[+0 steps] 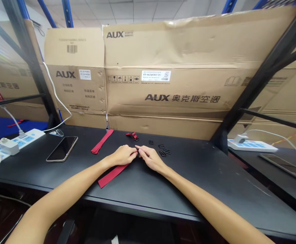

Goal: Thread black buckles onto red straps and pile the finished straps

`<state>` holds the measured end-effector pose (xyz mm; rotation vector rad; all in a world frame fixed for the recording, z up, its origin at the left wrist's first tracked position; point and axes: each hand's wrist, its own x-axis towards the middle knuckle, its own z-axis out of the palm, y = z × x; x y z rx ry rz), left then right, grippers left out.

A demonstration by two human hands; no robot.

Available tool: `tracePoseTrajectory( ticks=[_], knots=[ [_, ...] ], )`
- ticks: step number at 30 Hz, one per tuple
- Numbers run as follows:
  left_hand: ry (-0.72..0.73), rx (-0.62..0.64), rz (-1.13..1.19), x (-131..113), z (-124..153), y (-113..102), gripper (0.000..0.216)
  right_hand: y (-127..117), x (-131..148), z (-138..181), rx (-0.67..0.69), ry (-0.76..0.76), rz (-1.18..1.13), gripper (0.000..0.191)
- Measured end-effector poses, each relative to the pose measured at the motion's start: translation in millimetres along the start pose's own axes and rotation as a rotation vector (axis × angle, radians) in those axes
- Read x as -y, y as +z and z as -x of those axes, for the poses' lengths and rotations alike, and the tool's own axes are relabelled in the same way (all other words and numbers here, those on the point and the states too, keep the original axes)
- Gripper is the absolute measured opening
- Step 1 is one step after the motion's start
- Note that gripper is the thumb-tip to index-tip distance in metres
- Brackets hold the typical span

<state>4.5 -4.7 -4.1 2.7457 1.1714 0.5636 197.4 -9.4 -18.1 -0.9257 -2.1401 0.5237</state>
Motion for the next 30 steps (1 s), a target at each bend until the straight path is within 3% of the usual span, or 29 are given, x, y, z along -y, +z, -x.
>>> tracePoseTrajectory(
  ticks=[4, 10, 17, 20, 23, 26, 30],
  knots=[
    [-0.003, -0.016, 0.093, 0.5, -1.6, -3.6, 0.029, -1.7, -3.6, -2.6, -0.026, 0.101, -0.215, 0.043],
    [0.036, -0.022, 0.223, 2.7, -1.1, -3.5, 0.028, 2.2, -6.4, -3.2, -0.067, 0.147, -0.355, 0.032],
    [0.053, 0.032, 0.311, 3.9, -2.0, -2.7, 0.030, -1.2, -6.6, -3.2, -0.072, 0.108, -0.195, 0.024],
    [0.073, 0.051, 0.223, 10.2, -2.3, -9.6, 0.022, -4.0, -3.6, -3.1, -0.137, 0.053, -0.091, 0.021],
    [-0.002, -0.003, -0.027, 22.8, -0.7, -17.9, 0.019, -4.6, 5.0, 0.0, -0.181, -0.049, 0.019, 0.017],
    [-0.155, -0.081, -0.187, 39.2, 0.9, -22.2, 0.020, -1.3, 18.9, 5.7, -0.087, -0.214, 0.099, 0.015],
    [-0.246, -0.187, -0.067, 56.0, -0.7, -20.8, 0.025, 3.9, 32.1, 10.0, 0.102, -0.358, 0.186, 0.024]
  ],
)
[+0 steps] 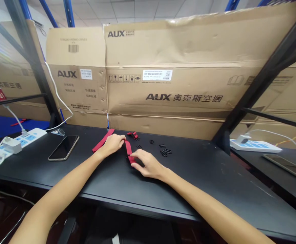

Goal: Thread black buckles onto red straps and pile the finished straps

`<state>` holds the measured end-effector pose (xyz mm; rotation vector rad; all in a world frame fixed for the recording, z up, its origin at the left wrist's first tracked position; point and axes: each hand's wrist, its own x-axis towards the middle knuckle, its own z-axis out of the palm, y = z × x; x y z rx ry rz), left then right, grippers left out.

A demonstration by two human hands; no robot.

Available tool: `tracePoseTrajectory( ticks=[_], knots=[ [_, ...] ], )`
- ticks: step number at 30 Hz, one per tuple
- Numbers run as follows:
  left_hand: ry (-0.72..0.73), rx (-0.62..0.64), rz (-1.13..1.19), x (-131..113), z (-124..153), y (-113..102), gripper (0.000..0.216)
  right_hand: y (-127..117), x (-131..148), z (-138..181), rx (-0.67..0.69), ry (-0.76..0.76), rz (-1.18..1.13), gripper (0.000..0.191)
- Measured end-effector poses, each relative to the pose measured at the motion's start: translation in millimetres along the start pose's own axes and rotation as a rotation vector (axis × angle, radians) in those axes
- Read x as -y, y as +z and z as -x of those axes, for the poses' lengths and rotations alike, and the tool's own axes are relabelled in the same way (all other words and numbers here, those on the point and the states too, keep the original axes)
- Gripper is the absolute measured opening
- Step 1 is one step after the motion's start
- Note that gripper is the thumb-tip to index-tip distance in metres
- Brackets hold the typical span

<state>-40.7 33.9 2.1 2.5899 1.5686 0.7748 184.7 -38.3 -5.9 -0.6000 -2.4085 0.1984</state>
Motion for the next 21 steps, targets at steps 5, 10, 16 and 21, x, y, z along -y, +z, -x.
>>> tracePoseTrajectory(
  ticks=[5, 10, 16, 21],
  knots=[
    [0.056, -0.029, 0.373, -1.3, -3.4, 4.9, 0.028, -1.9, -21.9, 2.3, -0.008, 0.175, 0.175, 0.033],
    [-0.044, 0.030, 0.772, -14.2, -0.6, 12.2, 0.025, 0.7, -52.6, 9.0, 0.049, 0.295, 0.287, 0.032],
    [-0.158, 0.112, 1.162, -21.7, 2.5, 21.2, 0.047, 6.3, -55.3, 8.3, 0.047, 0.285, 0.275, 0.024],
    [-0.105, 0.288, 1.158, -20.0, 0.7, 23.0, 0.034, 6.7, -51.2, 8.2, 0.062, 0.303, 0.308, 0.029]
  ],
)
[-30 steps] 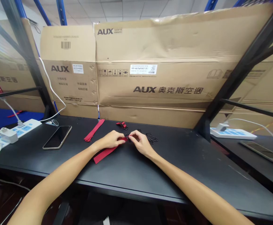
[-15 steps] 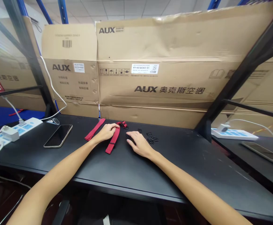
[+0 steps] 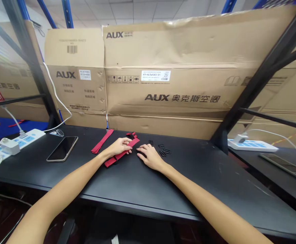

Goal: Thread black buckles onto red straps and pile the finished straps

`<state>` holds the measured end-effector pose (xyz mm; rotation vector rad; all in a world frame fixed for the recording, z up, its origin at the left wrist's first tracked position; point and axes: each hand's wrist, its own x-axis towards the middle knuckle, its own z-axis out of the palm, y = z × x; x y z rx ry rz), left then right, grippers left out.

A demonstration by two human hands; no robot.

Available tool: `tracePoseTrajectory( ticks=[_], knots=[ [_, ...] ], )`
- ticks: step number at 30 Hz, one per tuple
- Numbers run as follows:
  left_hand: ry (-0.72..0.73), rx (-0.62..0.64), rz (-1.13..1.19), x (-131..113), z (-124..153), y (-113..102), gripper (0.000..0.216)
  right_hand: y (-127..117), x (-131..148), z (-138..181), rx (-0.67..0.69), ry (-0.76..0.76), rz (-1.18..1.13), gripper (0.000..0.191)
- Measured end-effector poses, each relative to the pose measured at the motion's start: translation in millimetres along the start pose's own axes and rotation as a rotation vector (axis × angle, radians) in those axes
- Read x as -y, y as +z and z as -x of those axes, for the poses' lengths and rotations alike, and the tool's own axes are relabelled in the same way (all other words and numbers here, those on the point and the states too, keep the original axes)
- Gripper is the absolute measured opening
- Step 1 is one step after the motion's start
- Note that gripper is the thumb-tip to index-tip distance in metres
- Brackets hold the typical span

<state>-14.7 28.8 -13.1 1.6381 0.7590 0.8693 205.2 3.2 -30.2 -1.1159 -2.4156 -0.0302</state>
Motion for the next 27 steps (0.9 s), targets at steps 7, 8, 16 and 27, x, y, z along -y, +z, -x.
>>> tracePoseTrajectory(
  ticks=[7, 8, 16, 27],
  knots=[
    [0.014, -0.030, 0.003, -2.7, 0.8, 0.3, 0.018, -0.5, -3.8, -0.9, -0.013, 0.044, -0.241, 0.021],
    [0.022, -0.025, 0.000, -3.6, 1.3, 0.2, 0.019, -0.6, -4.0, -0.8, -0.015, 0.066, -0.300, 0.022],
    [0.012, 0.094, -0.035, -7.5, 3.0, 2.0, 0.031, 0.1, -1.8, -4.3, -0.040, 0.207, -0.760, 0.025],
    [-0.160, 0.212, -0.082, -8.4, 6.2, 3.2, 0.021, -0.9, -8.6, -5.2, -0.086, 0.384, -1.291, 0.044]
  ],
)
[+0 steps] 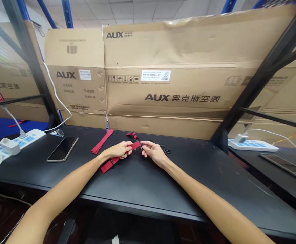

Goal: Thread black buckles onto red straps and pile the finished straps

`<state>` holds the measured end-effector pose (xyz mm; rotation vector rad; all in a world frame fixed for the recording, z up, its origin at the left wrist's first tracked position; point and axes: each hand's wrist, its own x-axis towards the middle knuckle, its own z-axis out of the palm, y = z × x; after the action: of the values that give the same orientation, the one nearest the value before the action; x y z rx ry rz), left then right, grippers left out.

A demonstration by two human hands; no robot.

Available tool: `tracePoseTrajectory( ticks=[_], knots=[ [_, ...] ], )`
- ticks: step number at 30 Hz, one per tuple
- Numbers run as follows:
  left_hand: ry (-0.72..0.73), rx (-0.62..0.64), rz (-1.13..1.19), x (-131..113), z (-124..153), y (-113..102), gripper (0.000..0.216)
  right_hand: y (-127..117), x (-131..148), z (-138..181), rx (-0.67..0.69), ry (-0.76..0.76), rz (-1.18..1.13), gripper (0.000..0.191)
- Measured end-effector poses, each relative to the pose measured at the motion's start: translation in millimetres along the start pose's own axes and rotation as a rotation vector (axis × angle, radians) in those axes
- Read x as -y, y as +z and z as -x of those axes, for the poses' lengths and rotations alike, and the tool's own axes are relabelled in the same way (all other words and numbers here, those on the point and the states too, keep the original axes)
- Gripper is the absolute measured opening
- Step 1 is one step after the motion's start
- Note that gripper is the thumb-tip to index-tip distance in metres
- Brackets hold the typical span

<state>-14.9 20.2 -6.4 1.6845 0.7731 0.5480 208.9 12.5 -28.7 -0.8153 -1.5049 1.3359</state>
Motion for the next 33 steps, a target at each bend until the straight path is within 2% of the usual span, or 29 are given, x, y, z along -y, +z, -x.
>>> tracePoseTrajectory(
  ticks=[3, 7, 17, 26, 33],
  knots=[
    [-0.049, 0.036, 0.025, -6.0, 3.1, 3.3, 0.020, 2.7, 4.2, 2.3, 0.022, 0.026, -0.071, 0.046],
    [-0.087, 0.025, -0.013, -10.2, 4.3, 6.1, 0.017, 5.5, 10.7, 4.3, 0.033, 0.017, -0.131, 0.043],
    [-0.081, 0.042, -0.114, -5.0, 3.0, 4.9, 0.014, 9.4, 12.2, 8.1, 0.165, 0.089, -0.101, 0.039],
    [-0.086, 0.045, -0.099, -5.8, 3.2, 5.4, 0.014, 9.4, 12.1, 8.4, 0.204, 0.098, -0.041, 0.040],
    [-0.112, 0.039, -0.101, -7.8, 3.6, 6.0, 0.016, 9.5, 10.1, 7.3, 0.150, 0.062, -0.021, 0.039]
  ],
)
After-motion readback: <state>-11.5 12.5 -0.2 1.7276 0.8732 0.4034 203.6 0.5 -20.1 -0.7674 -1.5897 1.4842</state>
